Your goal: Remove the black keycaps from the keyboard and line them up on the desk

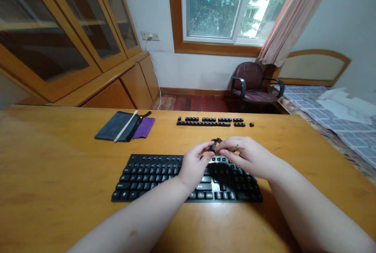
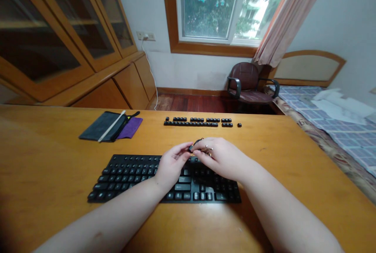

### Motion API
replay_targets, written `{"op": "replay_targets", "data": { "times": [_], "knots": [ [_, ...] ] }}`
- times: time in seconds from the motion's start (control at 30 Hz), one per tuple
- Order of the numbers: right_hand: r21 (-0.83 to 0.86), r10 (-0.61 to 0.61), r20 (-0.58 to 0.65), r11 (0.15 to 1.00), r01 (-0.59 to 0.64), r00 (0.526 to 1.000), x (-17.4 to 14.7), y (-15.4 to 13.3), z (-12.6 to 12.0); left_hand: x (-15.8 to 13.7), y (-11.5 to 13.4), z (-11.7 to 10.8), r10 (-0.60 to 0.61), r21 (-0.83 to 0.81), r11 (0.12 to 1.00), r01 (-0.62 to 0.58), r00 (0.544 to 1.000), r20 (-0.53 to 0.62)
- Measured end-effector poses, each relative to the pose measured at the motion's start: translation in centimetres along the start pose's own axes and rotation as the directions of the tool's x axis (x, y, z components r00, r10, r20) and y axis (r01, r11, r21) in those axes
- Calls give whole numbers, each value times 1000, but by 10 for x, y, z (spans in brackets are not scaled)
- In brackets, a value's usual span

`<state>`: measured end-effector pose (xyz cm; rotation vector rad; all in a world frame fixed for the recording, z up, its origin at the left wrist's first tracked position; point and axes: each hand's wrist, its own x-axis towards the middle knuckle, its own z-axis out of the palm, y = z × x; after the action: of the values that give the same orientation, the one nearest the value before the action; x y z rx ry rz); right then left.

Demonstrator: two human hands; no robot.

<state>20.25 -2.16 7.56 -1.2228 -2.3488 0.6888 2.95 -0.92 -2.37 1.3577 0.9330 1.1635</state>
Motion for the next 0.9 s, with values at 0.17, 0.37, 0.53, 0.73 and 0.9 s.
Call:
{"op": "replay_targets", "data": {
  "times": [0.17, 0.37, 0.53, 0.73, 0.9],
  "knots": [
    [-14, -24, 39, 1000, 25, 999, 0, 1, 0, 1, 0, 2, -28, -84, 996, 24, 999, -43],
    [-49, -35, -103, 998, 30, 994, 3, 12, 1, -1, 2, 5, 2, -164, 986, -4, 1000, -14],
    [-123, 35, -44, 992, -41, 998, 5, 18, 3, -5, 3, 6, 33, -201, 979, -31, 999, 4],
    [-140, -4, 24, 990, 7, 1000, 7, 19, 8, -3, -2, 6, -1, -214, 977, -6, 999, -33],
    [-152, -44, -6, 987, 43, 999, 9, 25, 16, -3, -2, 6, -10, -209, 978, 5, 1000, -24]
  ]
}}
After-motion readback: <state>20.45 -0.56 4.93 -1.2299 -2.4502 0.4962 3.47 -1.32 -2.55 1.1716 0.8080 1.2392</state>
